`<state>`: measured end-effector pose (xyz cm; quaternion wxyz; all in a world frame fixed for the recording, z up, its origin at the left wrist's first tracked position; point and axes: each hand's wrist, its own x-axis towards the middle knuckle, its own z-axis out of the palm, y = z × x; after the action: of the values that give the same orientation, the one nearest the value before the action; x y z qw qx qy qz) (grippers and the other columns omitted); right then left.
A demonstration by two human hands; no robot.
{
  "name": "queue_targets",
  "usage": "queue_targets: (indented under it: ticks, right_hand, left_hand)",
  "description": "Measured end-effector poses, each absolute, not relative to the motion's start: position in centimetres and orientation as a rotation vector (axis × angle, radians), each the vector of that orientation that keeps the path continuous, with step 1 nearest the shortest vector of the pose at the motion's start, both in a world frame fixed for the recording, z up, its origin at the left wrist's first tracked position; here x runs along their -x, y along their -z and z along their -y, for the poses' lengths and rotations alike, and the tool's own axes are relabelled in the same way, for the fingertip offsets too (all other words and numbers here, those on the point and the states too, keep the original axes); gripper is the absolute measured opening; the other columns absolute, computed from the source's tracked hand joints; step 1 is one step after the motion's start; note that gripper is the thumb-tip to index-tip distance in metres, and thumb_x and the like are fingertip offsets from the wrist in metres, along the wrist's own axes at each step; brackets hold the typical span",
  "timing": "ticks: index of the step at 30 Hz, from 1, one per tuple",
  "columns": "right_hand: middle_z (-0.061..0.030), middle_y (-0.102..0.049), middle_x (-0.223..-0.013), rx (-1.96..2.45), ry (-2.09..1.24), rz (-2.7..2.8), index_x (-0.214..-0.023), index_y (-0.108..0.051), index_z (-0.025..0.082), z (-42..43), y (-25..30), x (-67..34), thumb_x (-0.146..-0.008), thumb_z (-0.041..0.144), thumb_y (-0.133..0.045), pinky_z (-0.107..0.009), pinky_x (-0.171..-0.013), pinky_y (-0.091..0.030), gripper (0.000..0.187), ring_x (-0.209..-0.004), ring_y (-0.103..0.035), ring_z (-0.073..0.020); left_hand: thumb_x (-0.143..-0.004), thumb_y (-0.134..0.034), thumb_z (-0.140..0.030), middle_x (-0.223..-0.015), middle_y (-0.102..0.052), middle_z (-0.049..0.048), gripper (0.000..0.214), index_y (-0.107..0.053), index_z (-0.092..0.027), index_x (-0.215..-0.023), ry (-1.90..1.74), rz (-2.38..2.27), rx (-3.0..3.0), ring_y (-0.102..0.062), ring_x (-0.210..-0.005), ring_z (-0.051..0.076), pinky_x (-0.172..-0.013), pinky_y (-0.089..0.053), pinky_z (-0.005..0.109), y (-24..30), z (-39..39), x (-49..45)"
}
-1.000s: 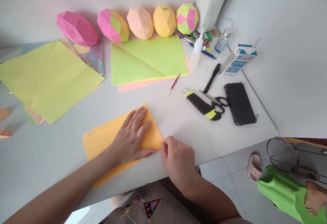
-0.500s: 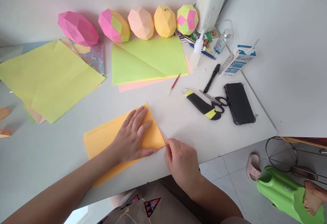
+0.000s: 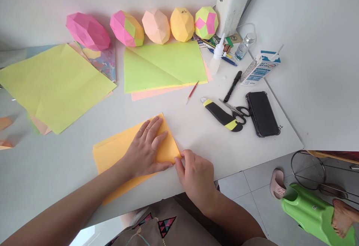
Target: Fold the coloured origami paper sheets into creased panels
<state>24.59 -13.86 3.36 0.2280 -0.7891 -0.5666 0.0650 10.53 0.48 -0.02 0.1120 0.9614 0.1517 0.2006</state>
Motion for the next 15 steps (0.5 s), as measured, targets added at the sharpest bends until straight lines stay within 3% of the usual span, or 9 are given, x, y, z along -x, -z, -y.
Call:
queue_targets:
  ticks: [9, 15]
  right_hand:
    - [0.0039, -0.055, -0.047, 2.255, -0.13, 1.577, -0.071, -0.055, 0.017, 12.9, -3.23, -24.44, -0.095, 0.035, -0.043, -0.022, -0.043, -0.02, 0.033, -0.037, -0.045, -0.0091]
    - [0.0039, -0.051, -0.045, 2.272, -0.055, 1.622, -0.066, -0.055, 0.017, 13.02, -2.95, -24.4, -0.095, 0.032, -0.041, -0.023, -0.042, -0.017, 0.036, -0.035, -0.042, -0.0088]
  left_hand:
    - [-0.073, -0.058, -0.072, -0.148, -0.029, 0.0214, 0.079, -0.038, -0.019, -0.127, -0.524, -0.514, -2.778, -0.019, -0.141, 0.041, -0.11, -0.024, 0.061, -0.16, -0.61, -10.48]
    - [-0.073, -0.054, -0.075, -0.149, -0.024, 0.0223, 0.078, -0.038, -0.018, -0.125, -0.549, -0.537, -2.762, -0.022, -0.14, 0.041, -0.109, -0.028, 0.06, -0.37, -0.69, -10.55]
